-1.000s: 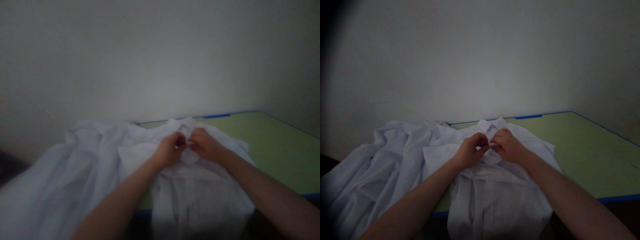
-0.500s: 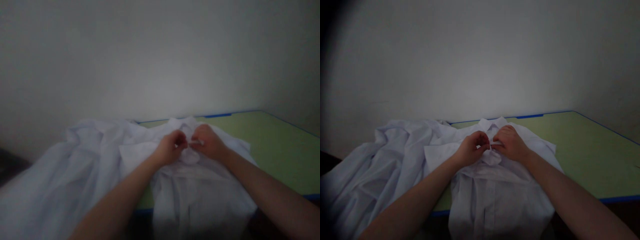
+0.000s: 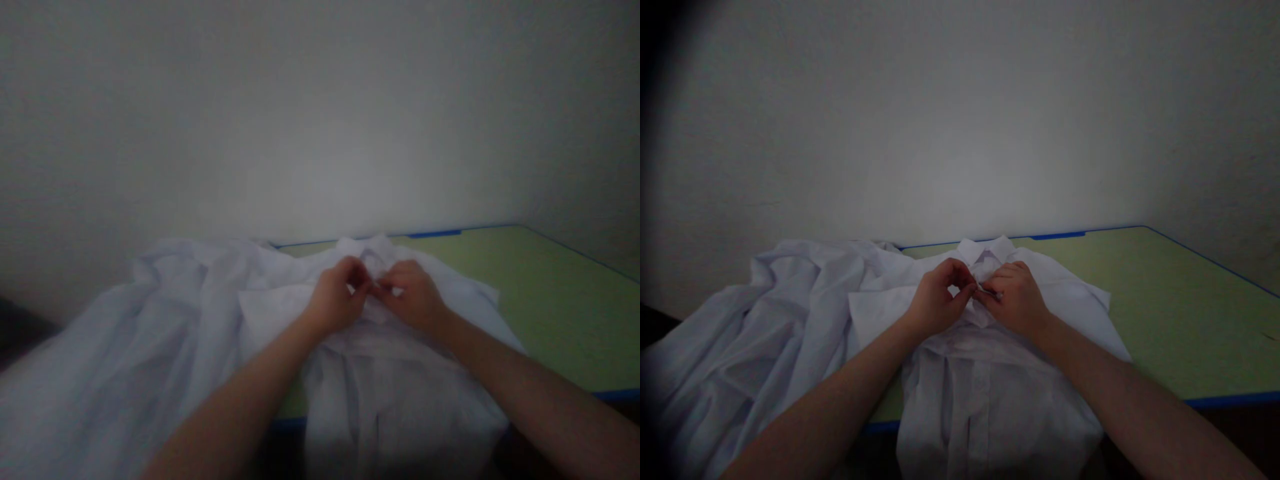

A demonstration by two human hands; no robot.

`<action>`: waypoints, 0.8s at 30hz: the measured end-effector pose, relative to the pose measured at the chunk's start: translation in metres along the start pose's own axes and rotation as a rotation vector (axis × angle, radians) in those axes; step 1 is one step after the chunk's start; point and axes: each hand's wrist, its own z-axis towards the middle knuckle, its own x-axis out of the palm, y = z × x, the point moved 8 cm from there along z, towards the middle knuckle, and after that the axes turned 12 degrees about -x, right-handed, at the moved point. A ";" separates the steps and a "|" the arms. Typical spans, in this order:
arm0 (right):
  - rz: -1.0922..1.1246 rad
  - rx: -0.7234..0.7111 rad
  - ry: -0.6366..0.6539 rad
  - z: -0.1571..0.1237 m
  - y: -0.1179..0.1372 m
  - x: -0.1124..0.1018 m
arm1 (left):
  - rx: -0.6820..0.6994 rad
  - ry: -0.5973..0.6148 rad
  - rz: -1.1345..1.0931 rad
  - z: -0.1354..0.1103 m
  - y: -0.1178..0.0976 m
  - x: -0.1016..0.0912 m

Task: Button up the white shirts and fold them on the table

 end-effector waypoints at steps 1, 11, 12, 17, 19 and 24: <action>0.027 0.027 -0.012 0.000 -0.002 0.000 | 0.003 0.001 0.003 0.000 -0.001 0.000; 0.144 0.180 -0.047 -0.003 -0.012 0.003 | 0.019 -0.018 0.046 -0.003 -0.006 -0.001; 0.147 0.178 -0.037 -0.003 -0.012 0.005 | 0.019 -0.020 0.054 -0.003 -0.006 -0.001; 0.131 0.171 0.036 -0.001 -0.011 0.011 | 0.015 -0.030 0.066 -0.003 -0.005 0.000; 0.132 0.148 0.038 0.001 -0.009 0.010 | 0.006 -0.040 0.048 -0.002 -0.003 -0.001; 0.053 0.141 -0.038 0.003 -0.007 0.003 | -0.008 -0.054 0.027 -0.001 -0.002 0.000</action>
